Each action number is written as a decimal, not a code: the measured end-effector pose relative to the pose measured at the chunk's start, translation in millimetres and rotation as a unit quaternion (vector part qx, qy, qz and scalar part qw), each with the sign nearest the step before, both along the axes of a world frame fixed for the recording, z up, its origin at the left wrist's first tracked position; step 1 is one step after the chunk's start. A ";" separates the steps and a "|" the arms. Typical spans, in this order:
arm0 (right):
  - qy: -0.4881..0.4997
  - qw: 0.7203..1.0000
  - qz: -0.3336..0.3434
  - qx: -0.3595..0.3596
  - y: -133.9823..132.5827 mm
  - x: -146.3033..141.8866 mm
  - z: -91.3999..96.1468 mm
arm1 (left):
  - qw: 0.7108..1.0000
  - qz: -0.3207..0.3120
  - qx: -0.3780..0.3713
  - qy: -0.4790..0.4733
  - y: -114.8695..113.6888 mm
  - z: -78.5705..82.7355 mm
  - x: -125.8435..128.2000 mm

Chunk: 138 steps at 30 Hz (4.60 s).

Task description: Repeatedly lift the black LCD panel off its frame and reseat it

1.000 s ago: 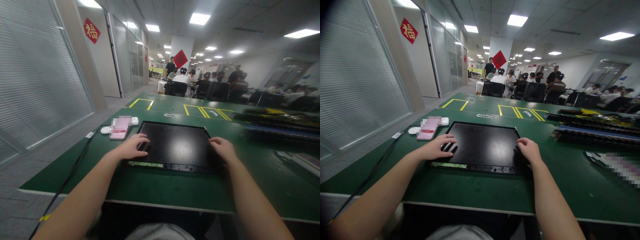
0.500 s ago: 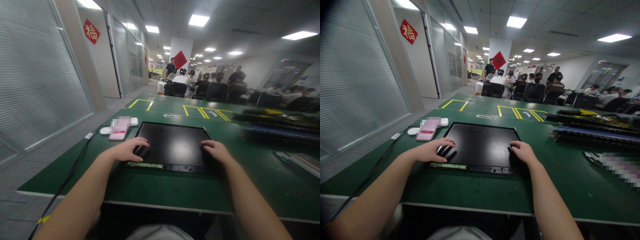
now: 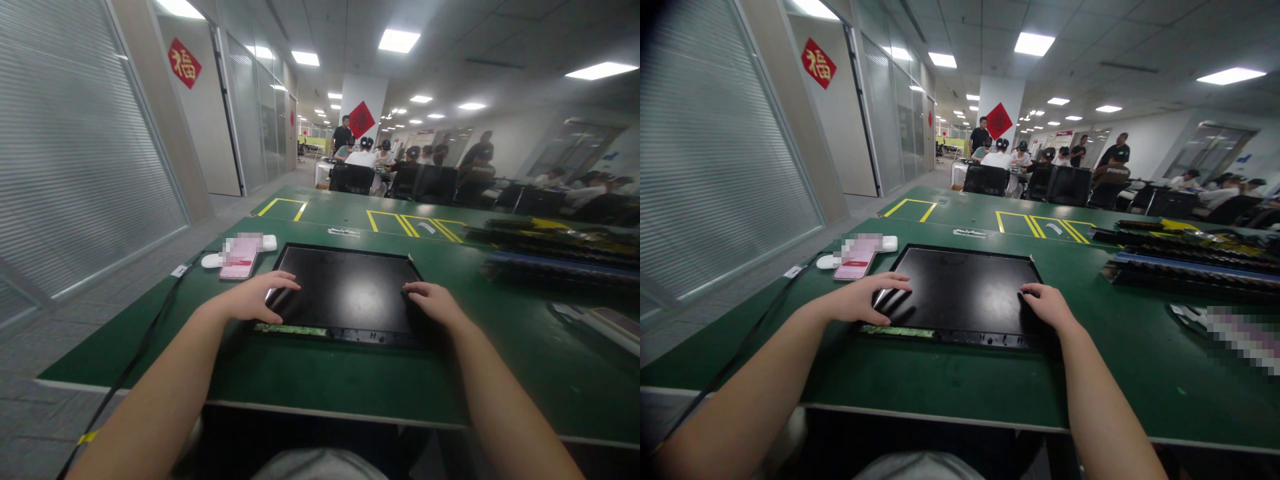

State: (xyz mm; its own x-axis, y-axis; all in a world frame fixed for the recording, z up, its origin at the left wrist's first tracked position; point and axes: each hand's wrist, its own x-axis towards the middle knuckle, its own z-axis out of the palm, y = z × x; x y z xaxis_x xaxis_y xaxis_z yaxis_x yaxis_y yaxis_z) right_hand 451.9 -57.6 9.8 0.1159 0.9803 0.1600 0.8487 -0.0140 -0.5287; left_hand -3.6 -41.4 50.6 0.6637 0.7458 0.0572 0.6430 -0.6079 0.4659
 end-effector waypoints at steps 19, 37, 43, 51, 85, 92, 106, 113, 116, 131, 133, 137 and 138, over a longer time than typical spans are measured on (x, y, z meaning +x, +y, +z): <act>0.001 1.000 0.000 -0.002 0.5 0.6 -0.9 | 1.000 -0.016 0.007 -0.013 1.6 -3.3 0.7; -0.039 0.985 -0.164 -0.035 8.7 28.7 -5.3 | 0.976 0.193 0.100 0.022 27.9 -30.2 -5.2; -0.068 0.981 -0.158 -0.086 4.0 19.9 0.9 | 0.975 0.186 0.102 0.069 29.4 -31.3 -1.7; -0.033 0.981 -0.157 -0.113 2.9 19.5 2.3 | 0.968 0.199 0.115 0.104 30.6 -32.8 2.5; 0.071 0.978 -0.183 -0.069 17.5 40.4 -22.7 | 0.990 0.127 0.043 0.053 15.6 -26.2 -3.7; 0.058 0.979 -0.182 -0.073 13.8 36.8 -17.8 | 0.999 0.031 0.023 0.011 10.6 -17.0 -7.4; 0.052 0.980 -0.171 -0.092 12.1 32.4 -12.9 | 0.999 -0.021 0.033 -0.033 5.9 -9.9 2.1; 0.047 0.981 -0.171 -0.081 12.5 33.3 -15.6 | 0.998 -0.027 0.033 -0.037 6.5 -10.0 2.7; 0.055 0.981 -0.166 -0.080 13.3 34.8 -17.6 | 0.998 -0.030 0.035 -0.039 7.1 -10.4 2.6; 0.047 0.981 -0.172 -0.077 15.1 36.8 -20.2 | 0.999 0.031 0.024 -0.008 11.5 -17.2 -0.8; 0.047 0.981 -0.174 -0.076 15.0 36.7 -20.0 | 0.996 0.079 0.040 -0.005 15.5 -22.0 -1.0; 0.049 0.980 -0.174 -0.081 14.9 36.6 -19.9 | 0.983 0.166 0.071 0.019 24.4 -31.8 -2.5; 0.050 0.980 -0.175 -0.084 14.7 36.2 -19.5 | 0.981 0.177 0.073 0.034 26.0 -33.3 -3.0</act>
